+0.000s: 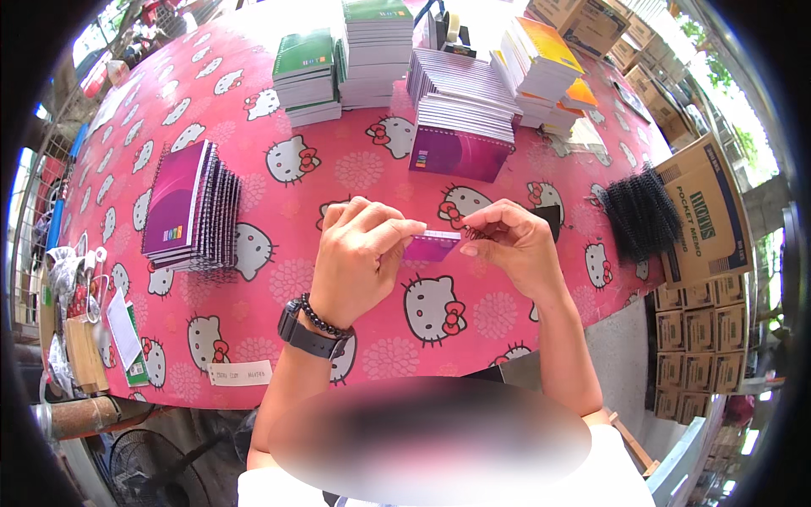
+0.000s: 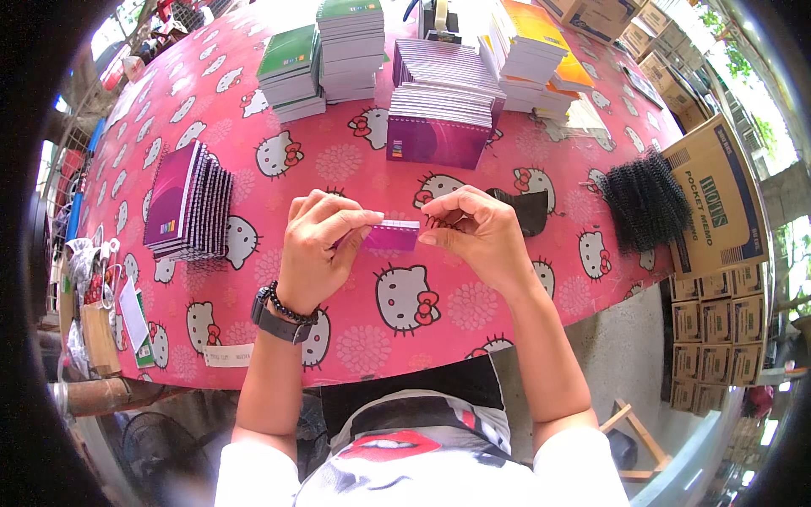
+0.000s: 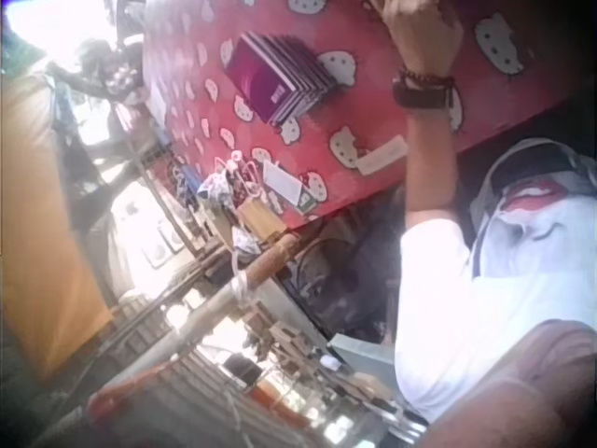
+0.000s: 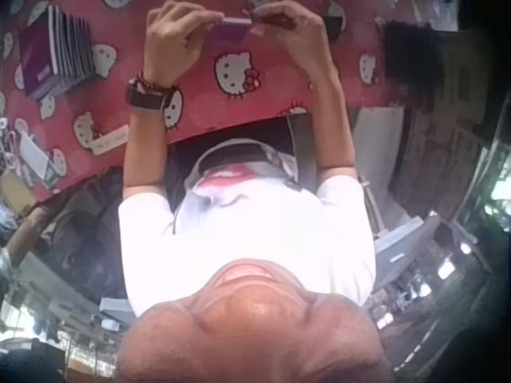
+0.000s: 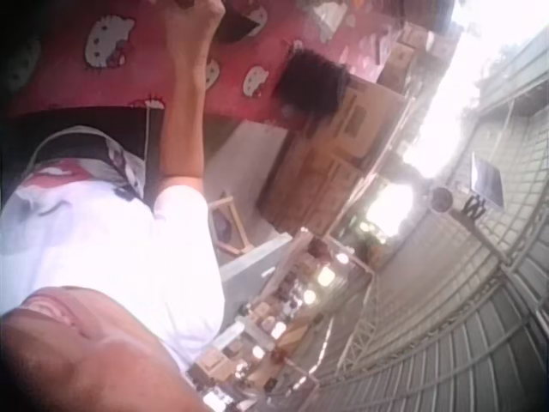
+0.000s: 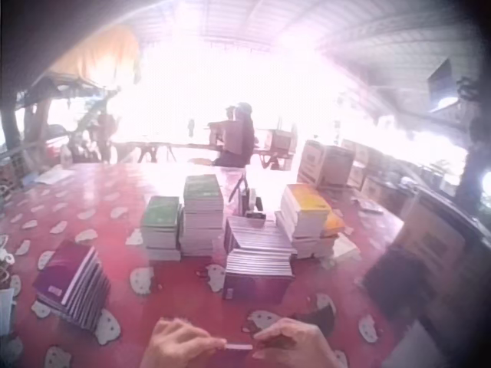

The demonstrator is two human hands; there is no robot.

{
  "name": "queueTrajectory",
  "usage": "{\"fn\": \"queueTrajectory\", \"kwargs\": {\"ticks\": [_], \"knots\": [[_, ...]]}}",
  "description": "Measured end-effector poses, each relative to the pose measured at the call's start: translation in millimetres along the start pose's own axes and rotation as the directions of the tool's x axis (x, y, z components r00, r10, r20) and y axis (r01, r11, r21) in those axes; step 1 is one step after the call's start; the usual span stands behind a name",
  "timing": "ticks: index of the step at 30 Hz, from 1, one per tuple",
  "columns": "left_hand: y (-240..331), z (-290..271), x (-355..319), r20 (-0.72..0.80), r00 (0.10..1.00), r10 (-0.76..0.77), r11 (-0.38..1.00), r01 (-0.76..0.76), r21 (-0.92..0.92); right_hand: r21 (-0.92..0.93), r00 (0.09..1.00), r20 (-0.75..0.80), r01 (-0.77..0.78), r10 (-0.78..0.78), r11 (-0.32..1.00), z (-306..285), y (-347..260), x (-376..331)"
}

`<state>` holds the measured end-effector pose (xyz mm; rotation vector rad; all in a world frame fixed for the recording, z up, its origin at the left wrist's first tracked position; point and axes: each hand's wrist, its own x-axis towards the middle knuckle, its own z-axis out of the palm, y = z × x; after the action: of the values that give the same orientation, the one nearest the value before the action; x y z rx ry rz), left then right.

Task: The person assembles small notepads by hand. The person picks up a purple cover, aligns it with a set of pages, and inserts a small black spiral binding through the holes by hand.

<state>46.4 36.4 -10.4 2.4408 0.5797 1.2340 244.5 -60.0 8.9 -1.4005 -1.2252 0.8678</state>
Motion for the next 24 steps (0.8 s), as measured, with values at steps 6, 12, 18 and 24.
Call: {"fn": "queueTrajectory", "kwargs": {"ticks": [6,12,18,24], "knots": [[-1.2,-4.7,-1.6,0.042,0.999,0.014,1.000,-0.015,0.010,-0.050,0.981,0.189,-0.025,0.034,0.998,0.1,-10.0,4.2],[-1.0,-7.9,3.2,0.057,0.998,0.003,1.000,-0.002,-0.015,-0.295,0.974,0.157,0.206,-0.165,0.933,-4.2,-11.7,7.6],[3.2,-11.9,4.3,0.036,0.999,0.015,1.000,-0.015,-0.008,-0.283,0.961,0.231,0.219,-0.156,0.934,-3.4,-15.0,6.8],[1.8,-6.1,-1.5,0.053,0.998,0.018,1.000,-0.018,-0.012,-0.385,0.958,0.286,0.089,0.027,0.919,-0.4,-22.0,1.7]]}}
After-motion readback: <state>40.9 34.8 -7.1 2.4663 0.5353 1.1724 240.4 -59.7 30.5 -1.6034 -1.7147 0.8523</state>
